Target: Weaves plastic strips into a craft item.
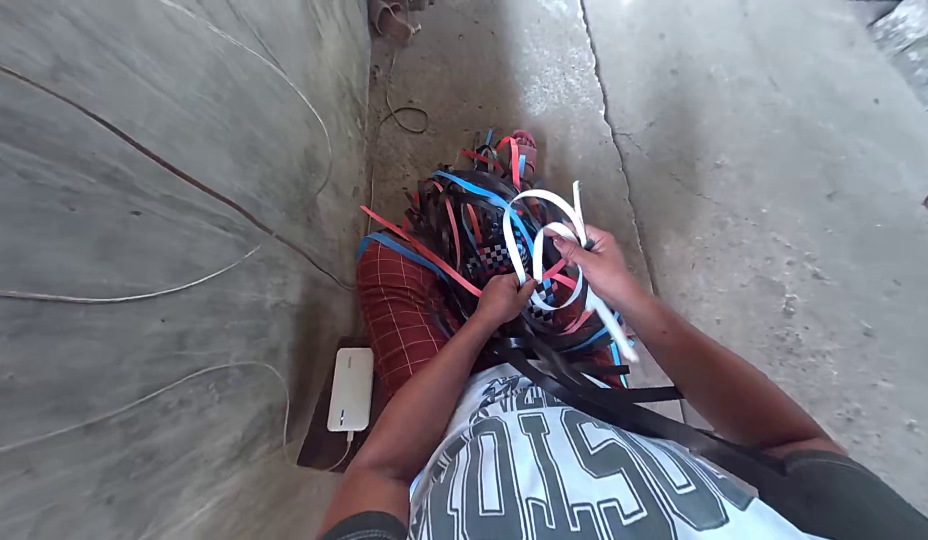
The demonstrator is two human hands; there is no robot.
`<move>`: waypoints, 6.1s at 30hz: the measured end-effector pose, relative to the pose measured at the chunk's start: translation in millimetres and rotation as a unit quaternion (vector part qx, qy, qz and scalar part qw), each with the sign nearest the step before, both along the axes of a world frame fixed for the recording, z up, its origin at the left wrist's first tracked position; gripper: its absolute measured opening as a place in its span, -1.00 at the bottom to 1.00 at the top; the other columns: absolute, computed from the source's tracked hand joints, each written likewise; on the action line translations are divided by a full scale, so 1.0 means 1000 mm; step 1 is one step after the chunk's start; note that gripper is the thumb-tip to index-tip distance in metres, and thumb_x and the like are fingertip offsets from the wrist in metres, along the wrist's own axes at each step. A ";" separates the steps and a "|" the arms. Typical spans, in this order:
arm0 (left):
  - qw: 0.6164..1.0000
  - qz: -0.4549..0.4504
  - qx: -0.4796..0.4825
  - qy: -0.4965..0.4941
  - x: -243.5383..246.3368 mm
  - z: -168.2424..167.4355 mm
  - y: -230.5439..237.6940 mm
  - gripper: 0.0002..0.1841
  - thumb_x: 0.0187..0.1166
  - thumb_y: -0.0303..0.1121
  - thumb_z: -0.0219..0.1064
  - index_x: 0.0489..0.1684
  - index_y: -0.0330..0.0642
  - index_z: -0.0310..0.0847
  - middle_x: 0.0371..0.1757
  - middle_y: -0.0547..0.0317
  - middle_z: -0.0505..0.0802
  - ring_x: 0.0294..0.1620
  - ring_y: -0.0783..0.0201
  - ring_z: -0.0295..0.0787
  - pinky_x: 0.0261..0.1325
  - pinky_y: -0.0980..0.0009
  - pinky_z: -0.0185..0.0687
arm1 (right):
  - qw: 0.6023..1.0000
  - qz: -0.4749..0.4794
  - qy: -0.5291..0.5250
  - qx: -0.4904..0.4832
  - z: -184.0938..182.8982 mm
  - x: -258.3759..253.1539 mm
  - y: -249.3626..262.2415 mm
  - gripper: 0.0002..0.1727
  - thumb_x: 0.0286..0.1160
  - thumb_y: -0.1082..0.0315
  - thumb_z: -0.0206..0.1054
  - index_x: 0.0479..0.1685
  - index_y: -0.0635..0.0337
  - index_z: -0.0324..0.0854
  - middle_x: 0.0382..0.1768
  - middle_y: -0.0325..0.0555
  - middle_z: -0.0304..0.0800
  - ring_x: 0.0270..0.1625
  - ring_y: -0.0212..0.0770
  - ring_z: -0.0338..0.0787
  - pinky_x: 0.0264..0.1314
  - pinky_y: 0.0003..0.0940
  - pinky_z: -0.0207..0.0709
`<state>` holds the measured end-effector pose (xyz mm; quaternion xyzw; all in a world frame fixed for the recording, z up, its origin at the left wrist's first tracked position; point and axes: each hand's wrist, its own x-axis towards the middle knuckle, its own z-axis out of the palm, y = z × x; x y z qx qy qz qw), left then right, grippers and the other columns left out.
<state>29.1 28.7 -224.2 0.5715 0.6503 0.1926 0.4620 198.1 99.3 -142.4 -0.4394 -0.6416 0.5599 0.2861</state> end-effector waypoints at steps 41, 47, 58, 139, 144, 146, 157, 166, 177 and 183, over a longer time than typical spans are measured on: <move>0.991 0.001 -0.131 0.000 -0.019 0.007 -0.008 -0.51 0.75 0.01 0.28 -0.21 -0.37 0.73 -0.24 -0.11 0.78 -0.15 0.05 0.71 0.11 -0.02 0.57 | 0.956 0.154 -0.243 -0.051 -0.051 0.004 0.012 -0.62 0.65 0.38 0.33 0.39 0.27 0.66 -0.11 0.16 0.80 -0.13 -0.03 0.73 0.08 0.02 0.61; 0.961 0.191 0.174 -0.101 -0.025 0.018 -0.033 -0.63 0.61 -0.32 0.45 0.26 -0.32 0.57 -0.21 -0.01 0.77 -0.26 0.19 0.71 -0.09 0.18 0.70 | 0.986 -0.016 -0.165 0.003 -0.057 0.014 0.002 -0.72 0.57 0.26 0.46 -0.11 0.35 0.65 -0.32 0.02 0.68 -0.25 -0.15 0.64 -0.09 -0.06 0.56; 0.997 -0.017 -0.018 0.066 0.031 0.034 0.036 -0.63 0.85 -0.14 0.14 0.30 -0.22 0.67 0.09 -0.22 0.86 0.18 -0.20 0.80 0.30 -0.24 0.62 | 0.994 -0.063 -0.060 -0.073 -0.055 0.031 -0.017 -0.79 0.66 0.40 0.32 0.12 0.31 0.69 -0.07 -0.05 0.80 -0.04 -0.34 0.76 0.13 -0.31 0.65; 0.981 0.155 -0.039 -0.109 0.012 -0.036 0.053 -0.59 0.81 -0.16 0.21 0.09 -0.45 0.70 -0.02 -0.23 0.84 0.06 0.01 0.77 0.25 -0.02 0.61 | 0.910 0.060 -0.065 0.406 -0.117 0.010 0.023 -0.81 0.50 0.54 0.30 -0.13 0.39 0.85 0.03 0.26 0.84 0.27 0.21 0.77 0.51 0.01 0.54; 0.927 0.217 0.035 -0.304 0.004 -0.036 0.048 -0.63 0.91 -0.24 -0.01 0.32 -0.36 0.52 -0.22 0.16 0.75 -0.28 0.42 0.69 -0.10 0.39 0.70 | 0.904 0.144 -0.069 0.396 -0.115 0.024 0.021 -0.77 0.54 0.48 0.27 -0.12 0.25 0.89 -0.03 0.14 0.87 0.20 0.17 0.80 0.57 0.19 0.43; 0.900 0.226 0.081 -0.364 -0.002 -0.022 0.043 -0.53 0.86 -0.34 -0.06 0.69 -0.32 0.23 0.00 0.14 0.72 -0.16 0.45 0.70 -0.03 0.43 0.72 | 0.908 0.172 -0.087 0.372 -0.112 0.031 0.021 -0.75 0.56 0.46 0.25 -0.08 0.20 0.89 0.00 0.13 0.87 0.24 0.18 0.77 0.60 0.24 0.38; 0.789 0.425 0.072 -0.437 -0.082 0.042 -0.025 -0.43 0.97 -0.06 -0.43 0.83 -0.05 0.10 -0.33 0.05 0.81 -0.63 0.33 0.58 -0.46 0.43 0.58 | 0.880 0.150 -0.152 0.424 -0.126 0.039 0.028 -0.71 0.39 0.49 0.22 -0.19 0.16 0.92 -0.22 0.13 0.88 0.00 0.32 0.82 0.25 0.32 0.57; 0.882 0.374 0.262 0.113 -0.085 0.016 -0.062 -0.49 0.56 -0.42 0.37 0.55 -0.28 0.58 0.75 -0.44 0.33 0.77 -0.38 0.22 0.73 -0.16 0.28 | 0.890 0.148 -0.185 0.390 -0.120 0.039 0.021 -0.72 0.41 0.57 0.25 -0.15 0.23 0.92 -0.16 0.24 0.88 0.04 0.41 0.80 0.25 0.37 0.54; 0.963 -0.095 0.186 0.172 -0.013 0.012 -0.006 -0.68 0.75 -0.17 0.28 0.26 -0.08 0.82 0.27 -0.15 0.81 0.51 -0.19 0.56 0.74 -0.24 0.06 | 0.896 0.185 -0.211 0.344 -0.109 0.046 0.020 -0.73 0.50 0.60 0.25 -0.06 0.32 0.88 -0.12 0.34 0.86 0.09 0.46 0.78 0.35 0.36 0.50; 0.959 -0.061 0.212 0.177 -0.012 0.008 -0.013 -0.70 0.75 -0.20 0.26 0.03 -0.22 0.84 0.17 -0.12 0.81 0.38 -0.11 0.65 0.65 -0.15 0.22 | 0.903 0.177 -0.206 0.332 -0.109 0.050 0.020 -0.72 0.56 0.54 0.21 -0.01 0.37 0.85 -0.07 0.39 0.85 0.11 0.50 0.76 0.36 0.36 0.47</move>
